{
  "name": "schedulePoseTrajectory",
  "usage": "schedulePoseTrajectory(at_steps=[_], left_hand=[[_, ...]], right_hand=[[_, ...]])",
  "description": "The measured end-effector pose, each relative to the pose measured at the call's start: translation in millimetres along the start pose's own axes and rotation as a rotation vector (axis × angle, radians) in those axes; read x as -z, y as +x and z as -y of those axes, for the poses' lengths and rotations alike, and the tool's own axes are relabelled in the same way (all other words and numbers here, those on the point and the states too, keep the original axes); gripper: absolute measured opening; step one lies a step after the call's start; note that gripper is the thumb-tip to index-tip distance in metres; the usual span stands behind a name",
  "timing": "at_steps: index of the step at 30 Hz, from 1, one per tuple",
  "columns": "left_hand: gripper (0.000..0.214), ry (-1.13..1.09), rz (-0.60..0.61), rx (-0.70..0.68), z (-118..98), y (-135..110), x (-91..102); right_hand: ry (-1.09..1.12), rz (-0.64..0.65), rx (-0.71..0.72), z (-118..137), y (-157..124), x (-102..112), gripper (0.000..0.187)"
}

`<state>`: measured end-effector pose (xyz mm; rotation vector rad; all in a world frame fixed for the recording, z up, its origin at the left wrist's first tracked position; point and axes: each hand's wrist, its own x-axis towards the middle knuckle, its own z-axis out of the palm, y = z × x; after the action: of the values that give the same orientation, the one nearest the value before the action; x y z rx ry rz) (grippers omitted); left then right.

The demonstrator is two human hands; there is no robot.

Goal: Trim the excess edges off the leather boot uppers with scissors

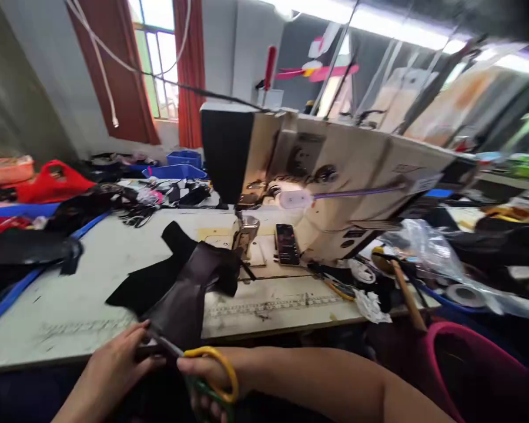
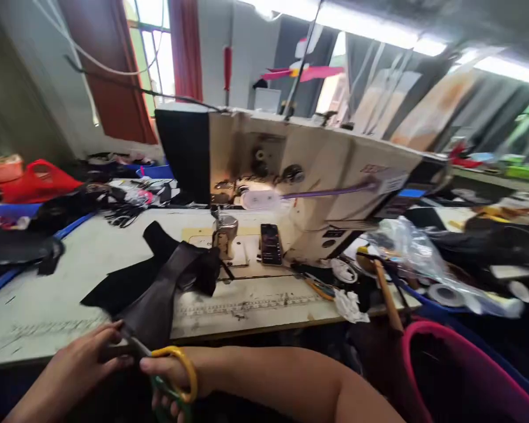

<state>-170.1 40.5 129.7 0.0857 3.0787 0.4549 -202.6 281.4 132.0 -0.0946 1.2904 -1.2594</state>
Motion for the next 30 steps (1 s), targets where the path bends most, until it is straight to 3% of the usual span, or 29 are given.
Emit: schedulePoseTrajectory(at_steps=[3,8,13,19,24,30], left_hand=[[0.032,-0.027,-0.097,0.026,-0.9,-5.7,1.9],[0.036,-0.034,-0.229,0.142,-21.7,-5.1,-13.5],[0.028,-0.012,-0.370,0.131,-35.4,-5.9,-30.2],[0.028,-0.065,-0.367,-0.013,-19.6,-7.1,-32.4],[0.023,-0.118,-0.380,-0.046,-16.6,-16.8,-34.4],[0.017,-0.097,-0.426,-0.071,-27.1,-27.6,-36.0]], right_hand=[[-0.092,-0.001,-0.103,-16.5,19.5,-3.0,0.059],[-0.118,-0.071,-0.017,-30.5,20.7,-7.9,0.065],[-0.082,-0.079,0.047,-37.3,23.6,-17.2,0.082],[0.084,-0.041,0.041,-49.3,31.0,-16.1,0.082],[0.251,0.051,-0.002,-58.8,29.4,-14.8,0.082],[0.029,-0.021,0.054,-53.6,6.5,-16.9,0.080]])
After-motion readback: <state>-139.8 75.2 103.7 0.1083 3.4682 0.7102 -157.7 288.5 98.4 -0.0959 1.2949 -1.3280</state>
